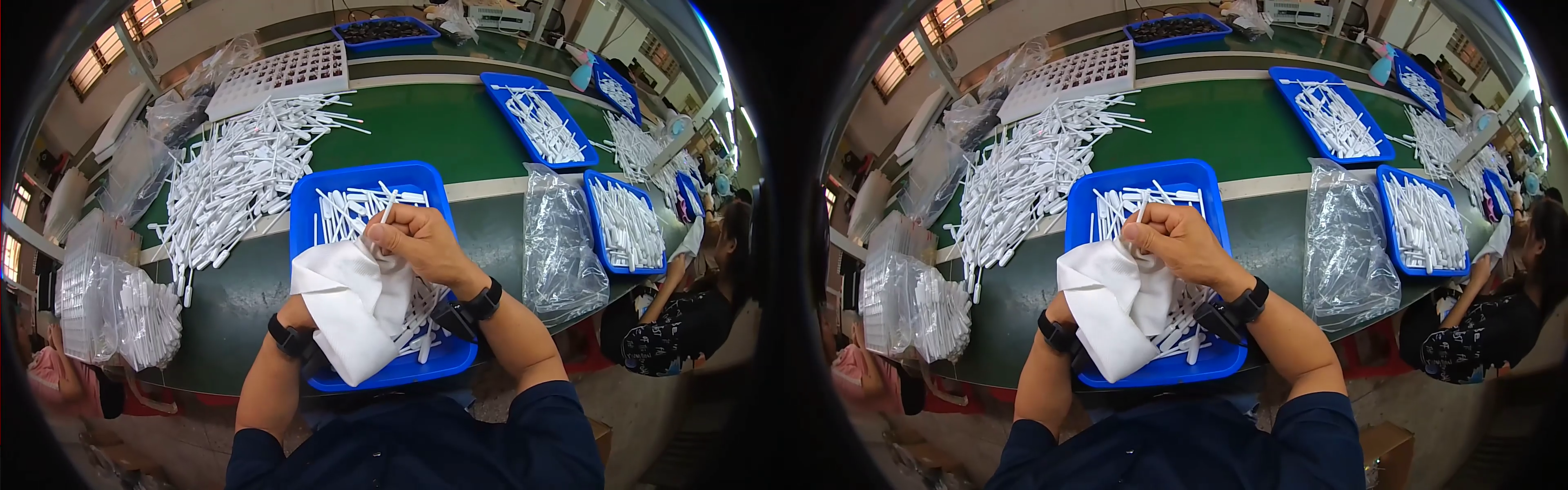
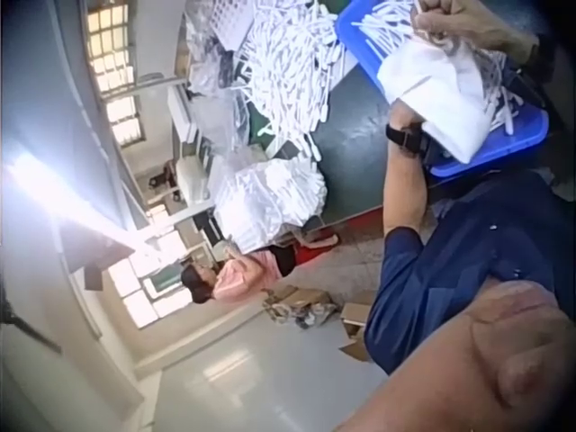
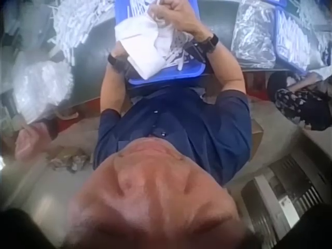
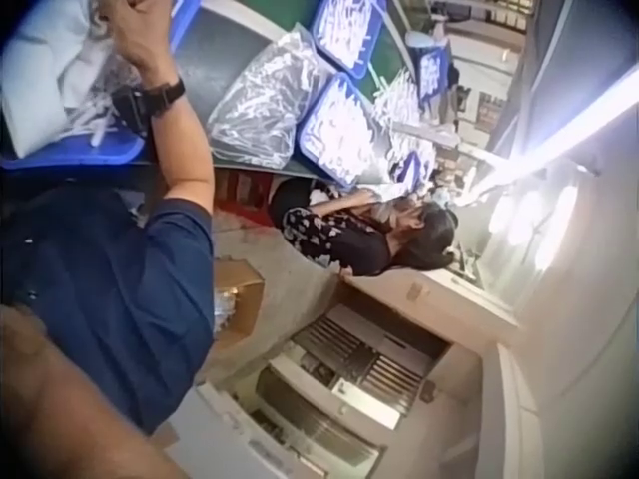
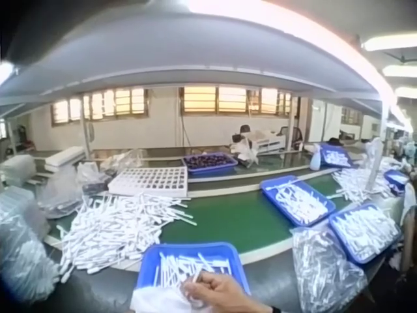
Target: The person picks up a white plastic stick from a blue tray, wipes it with a cloth, and places it back into the tray, repeating the process for multiple sticks.
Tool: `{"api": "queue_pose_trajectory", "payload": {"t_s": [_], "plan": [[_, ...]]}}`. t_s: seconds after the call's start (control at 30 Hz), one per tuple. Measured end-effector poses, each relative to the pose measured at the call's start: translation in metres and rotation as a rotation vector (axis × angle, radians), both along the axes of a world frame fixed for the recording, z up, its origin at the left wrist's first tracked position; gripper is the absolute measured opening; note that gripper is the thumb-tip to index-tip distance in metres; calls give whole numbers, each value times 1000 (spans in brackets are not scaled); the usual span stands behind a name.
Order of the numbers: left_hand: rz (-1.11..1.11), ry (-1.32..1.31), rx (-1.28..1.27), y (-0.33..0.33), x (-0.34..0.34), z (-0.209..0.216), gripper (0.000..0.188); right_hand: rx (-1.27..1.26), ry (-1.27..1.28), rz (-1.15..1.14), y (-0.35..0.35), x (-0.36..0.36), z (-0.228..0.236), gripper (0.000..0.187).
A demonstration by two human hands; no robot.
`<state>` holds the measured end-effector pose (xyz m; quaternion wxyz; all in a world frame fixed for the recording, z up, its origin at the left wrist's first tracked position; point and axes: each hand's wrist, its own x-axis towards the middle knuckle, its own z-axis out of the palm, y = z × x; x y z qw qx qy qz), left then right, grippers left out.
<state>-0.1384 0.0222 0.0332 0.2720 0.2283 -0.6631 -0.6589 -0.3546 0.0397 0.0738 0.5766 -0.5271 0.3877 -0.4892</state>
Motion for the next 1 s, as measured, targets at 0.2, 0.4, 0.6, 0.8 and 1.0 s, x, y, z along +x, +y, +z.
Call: {"api": "queue_pose_trajectory", "payload": {"t_s": [0.2,0.4,0.6,0.8,1.0], "plan": [[62,-89,-78,-2,-5,-6,51,9,-28,-56,-4,0,-5,22],[44,-52,-194,6,0,9,46,-1,-26,-47,-6,-2,-8,20],[119,-84,-79,8,-5,18,46,-3,-57,-60,-5,0,-6,21],[73,-184,-211,3,-2,10,40,-18,-39,-59,-5,-1,-7,21],[111,-232,-383,5,-7,7,37,-26,-32,-81,-6,-3,-7,22]]}}
